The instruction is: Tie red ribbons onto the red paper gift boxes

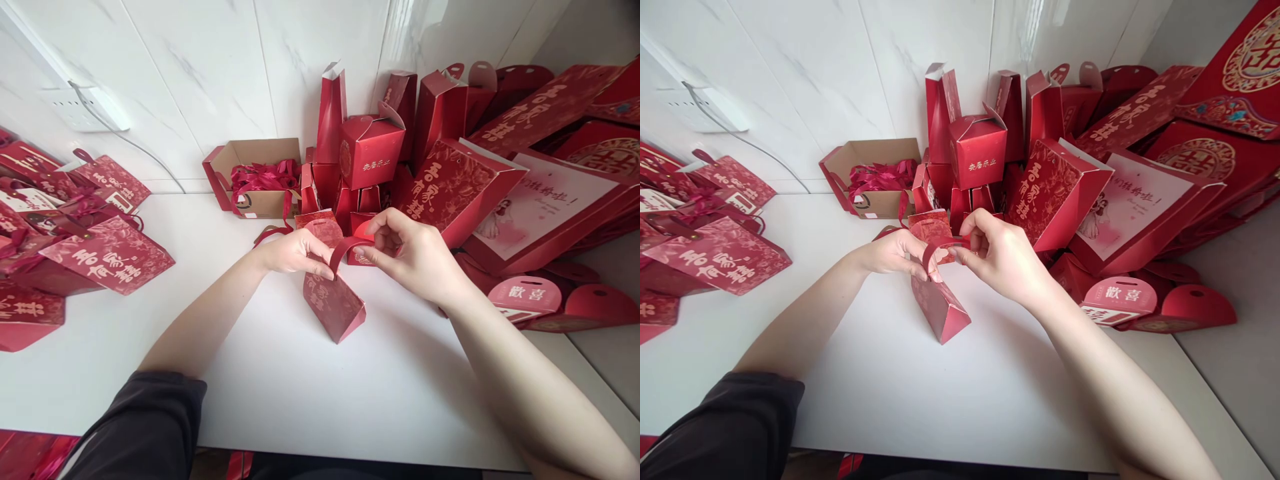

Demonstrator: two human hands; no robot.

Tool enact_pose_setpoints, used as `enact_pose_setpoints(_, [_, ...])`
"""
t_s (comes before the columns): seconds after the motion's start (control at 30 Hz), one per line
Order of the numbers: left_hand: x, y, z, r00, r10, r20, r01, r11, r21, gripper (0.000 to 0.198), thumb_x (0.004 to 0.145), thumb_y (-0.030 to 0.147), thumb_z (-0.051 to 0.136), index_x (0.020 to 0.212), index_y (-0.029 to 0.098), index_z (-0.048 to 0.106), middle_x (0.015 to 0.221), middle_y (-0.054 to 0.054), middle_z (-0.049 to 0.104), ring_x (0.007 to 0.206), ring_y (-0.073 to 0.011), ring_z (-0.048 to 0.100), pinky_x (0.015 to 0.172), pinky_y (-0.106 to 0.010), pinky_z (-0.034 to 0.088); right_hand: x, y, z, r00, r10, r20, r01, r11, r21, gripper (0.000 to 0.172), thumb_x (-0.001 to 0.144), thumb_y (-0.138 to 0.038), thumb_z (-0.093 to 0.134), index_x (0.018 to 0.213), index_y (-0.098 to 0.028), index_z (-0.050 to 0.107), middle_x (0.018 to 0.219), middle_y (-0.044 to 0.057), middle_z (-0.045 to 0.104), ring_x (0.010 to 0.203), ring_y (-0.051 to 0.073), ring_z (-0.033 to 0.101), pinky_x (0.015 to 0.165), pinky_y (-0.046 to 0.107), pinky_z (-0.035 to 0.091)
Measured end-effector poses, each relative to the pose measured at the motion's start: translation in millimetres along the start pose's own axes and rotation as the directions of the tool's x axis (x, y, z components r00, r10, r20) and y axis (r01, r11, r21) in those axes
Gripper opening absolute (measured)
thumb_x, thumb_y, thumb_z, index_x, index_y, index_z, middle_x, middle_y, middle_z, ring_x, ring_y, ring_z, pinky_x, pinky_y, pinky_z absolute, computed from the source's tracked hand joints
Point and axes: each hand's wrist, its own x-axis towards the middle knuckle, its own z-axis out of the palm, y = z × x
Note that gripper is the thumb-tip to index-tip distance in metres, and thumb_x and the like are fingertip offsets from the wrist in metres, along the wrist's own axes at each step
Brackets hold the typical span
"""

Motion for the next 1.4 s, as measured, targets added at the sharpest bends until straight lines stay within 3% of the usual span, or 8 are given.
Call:
enact_pose_setpoints(0.1, [-1, 4, -2.4, 0.977, -0.016, 0.213, 0.052, 0.985, -0.164, 0.022, 0.076, 0.035, 0.077, 0.089, 0.018, 0.080, 0.092, -0.011, 0.077, 0.087, -0.0225, 0.071, 0.083, -0.035, 0.056, -1, -1, 4, 0.997, -0.070, 0.032, 0.069, 0.997, 0.030, 0.002, 0.088, -0.021, 0.062, 0.088, -0.020, 0.064, 0.083, 0.002, 0.068, 0.072, 0.015, 0.061, 0.063, 0.025, 0.046])
enact_pose_setpoints(0.27, [0, 3, -2.2, 0.976, -0.059, 0.207, 0.101, 0.976, -0.195, 0.022, 0.072, 0.032, 0.081, 0.088, 0.018, 0.080, 0.094, -0.011, 0.077, 0.093, -0.0246, 0.070, 0.089, -0.038, 0.055, -4, -4, 8, 0.982, -0.031, 0.187, 0.002, 0.988, 0.155, 0.010, 0.091, -0.024, 0.059, 0.086, -0.020, 0.066, 0.079, 0.001, 0.071, 0.070, 0.016, 0.067, 0.064, 0.026, 0.049])
enact_pose_setpoints(0.4, [0, 0, -0.8, 0.976, -0.050, 0.210, 0.108, 0.955, -0.276, 0.019, 0.070, 0.030, 0.083, 0.085, 0.019, 0.081, 0.094, -0.011, 0.077, 0.096, -0.0257, 0.071, 0.089, -0.038, 0.056, -7, -7, 11, 0.970, -0.019, 0.242, -0.044, 0.967, 0.253, 0.012, 0.093, -0.025, 0.056, 0.089, -0.020, 0.067, 0.083, 0.001, 0.073, 0.075, 0.017, 0.069, 0.067, 0.027, 0.050])
enact_pose_setpoints(0.83, [3, -14, -0.8, 0.975, -0.072, 0.212, 0.127, 0.957, -0.260, 0.031, 0.063, 0.038, 0.087, 0.087, 0.020, 0.081, 0.093, -0.012, 0.077, 0.089, -0.0261, 0.072, 0.078, -0.034, 0.058, -10, -17, 9, 0.959, -0.021, 0.283, -0.084, 0.931, 0.354, 0.011, 0.091, -0.024, 0.058, 0.090, -0.020, 0.068, 0.085, 0.001, 0.074, 0.076, 0.016, 0.068, 0.068, 0.028, 0.050])
enact_pose_setpoints(1.17, [2, -14, -1.5, 0.971, -0.070, 0.228, 0.124, 0.965, -0.230, 0.031, 0.067, 0.039, 0.085, 0.090, 0.019, 0.080, 0.092, -0.008, 0.077, 0.088, -0.0225, 0.071, 0.079, -0.030, 0.055, -10, -14, 10, 0.950, 0.012, 0.313, -0.119, 0.938, 0.326, 0.012, 0.093, -0.026, 0.056, 0.090, -0.022, 0.066, 0.083, 0.001, 0.073, 0.073, 0.016, 0.068, 0.067, 0.028, 0.051])
enact_pose_setpoints(1.4, [3, -12, -0.6, 0.970, -0.072, 0.233, 0.118, 0.974, -0.192, 0.034, 0.068, 0.037, 0.084, 0.094, 0.018, 0.078, 0.098, -0.009, 0.076, 0.097, -0.0251, 0.069, 0.089, -0.035, 0.053, -8, -12, 12, 0.943, 0.059, 0.329, -0.189, 0.906, 0.379, 0.013, 0.094, -0.030, 0.056, 0.087, -0.021, 0.062, 0.082, 0.000, 0.071, 0.069, 0.015, 0.071, 0.067, 0.027, 0.053])
